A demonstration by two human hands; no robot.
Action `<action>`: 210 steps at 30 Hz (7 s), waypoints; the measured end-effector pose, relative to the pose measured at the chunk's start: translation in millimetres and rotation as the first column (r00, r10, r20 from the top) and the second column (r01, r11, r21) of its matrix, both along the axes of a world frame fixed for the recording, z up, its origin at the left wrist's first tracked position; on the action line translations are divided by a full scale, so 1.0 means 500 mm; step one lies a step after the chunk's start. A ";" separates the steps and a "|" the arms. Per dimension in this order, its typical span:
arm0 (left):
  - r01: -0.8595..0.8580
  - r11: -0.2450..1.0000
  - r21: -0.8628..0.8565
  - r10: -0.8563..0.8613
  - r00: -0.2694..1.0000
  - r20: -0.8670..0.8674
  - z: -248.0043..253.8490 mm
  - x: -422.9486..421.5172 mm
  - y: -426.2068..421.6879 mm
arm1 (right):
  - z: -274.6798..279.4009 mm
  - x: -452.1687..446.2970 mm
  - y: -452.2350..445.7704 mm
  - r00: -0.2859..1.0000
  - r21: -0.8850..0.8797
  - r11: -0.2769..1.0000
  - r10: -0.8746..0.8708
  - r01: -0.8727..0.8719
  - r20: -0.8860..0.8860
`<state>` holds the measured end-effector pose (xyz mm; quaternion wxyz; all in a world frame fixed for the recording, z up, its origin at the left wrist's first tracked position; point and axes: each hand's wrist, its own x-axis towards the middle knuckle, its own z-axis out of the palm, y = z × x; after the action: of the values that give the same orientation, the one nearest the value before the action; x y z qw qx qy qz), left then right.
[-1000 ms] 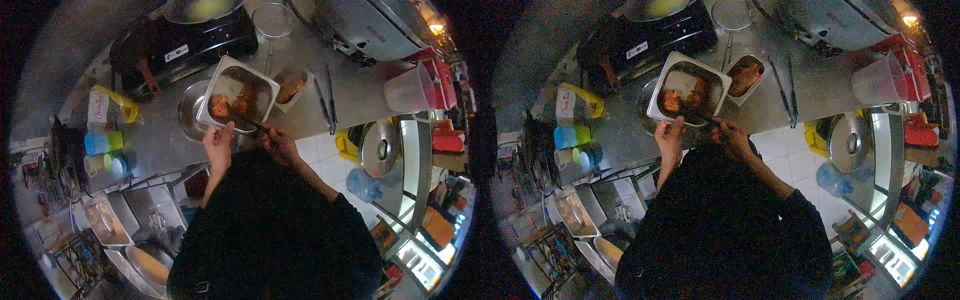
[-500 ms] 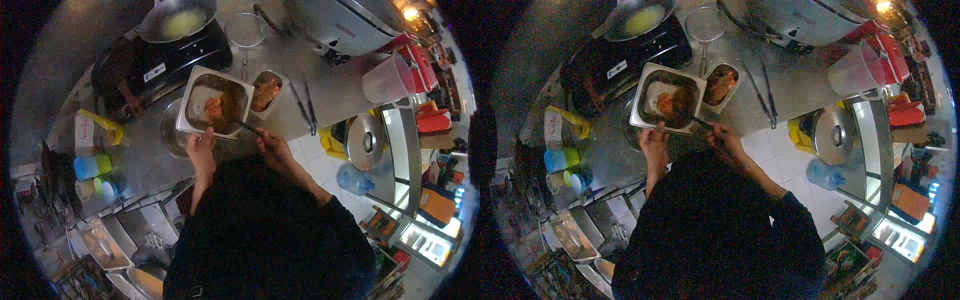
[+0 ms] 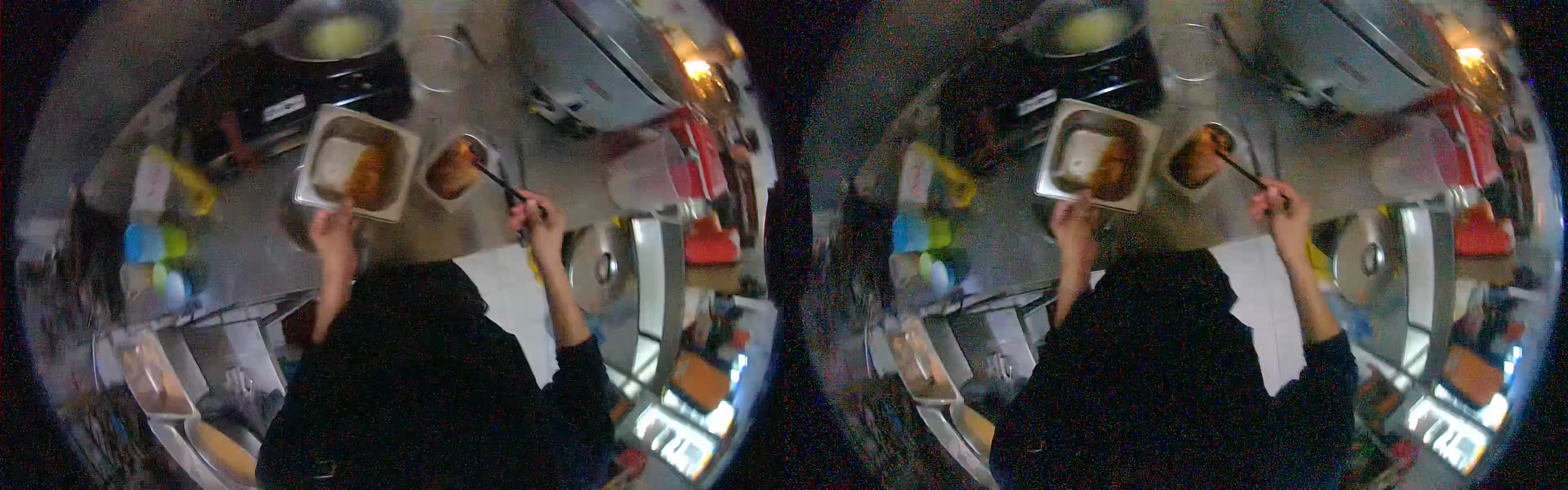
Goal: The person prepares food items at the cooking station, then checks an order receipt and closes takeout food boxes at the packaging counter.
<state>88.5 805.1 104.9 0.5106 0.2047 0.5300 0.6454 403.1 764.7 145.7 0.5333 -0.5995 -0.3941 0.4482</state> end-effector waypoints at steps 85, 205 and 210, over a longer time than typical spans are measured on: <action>0.060 0.997 -0.041 -0.060 0.998 -0.010 0.041 -0.032 0.002 | 0.018 0.029 0.019 0.999 0.009 0.999 0.040 -0.040 0.002; 0.133 0.991 -0.006 -0.132 0.989 0.061 0.017 -0.036 0.043 | 0.025 -0.195 0.044 0.509 -0.183 0.964 -0.062 -0.192 -0.859; 0.019 0.997 -0.068 -0.015 0.998 0.058 0.025 -0.091 0.032 | 0.054 -0.044 0.005 0.814 -0.187 0.982 -0.117 0.010 -0.569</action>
<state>43.0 821.0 117.2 0.5379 0.1728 0.5352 0.6279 381.1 767.1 172.8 0.5875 -0.4926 -0.1526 0.6236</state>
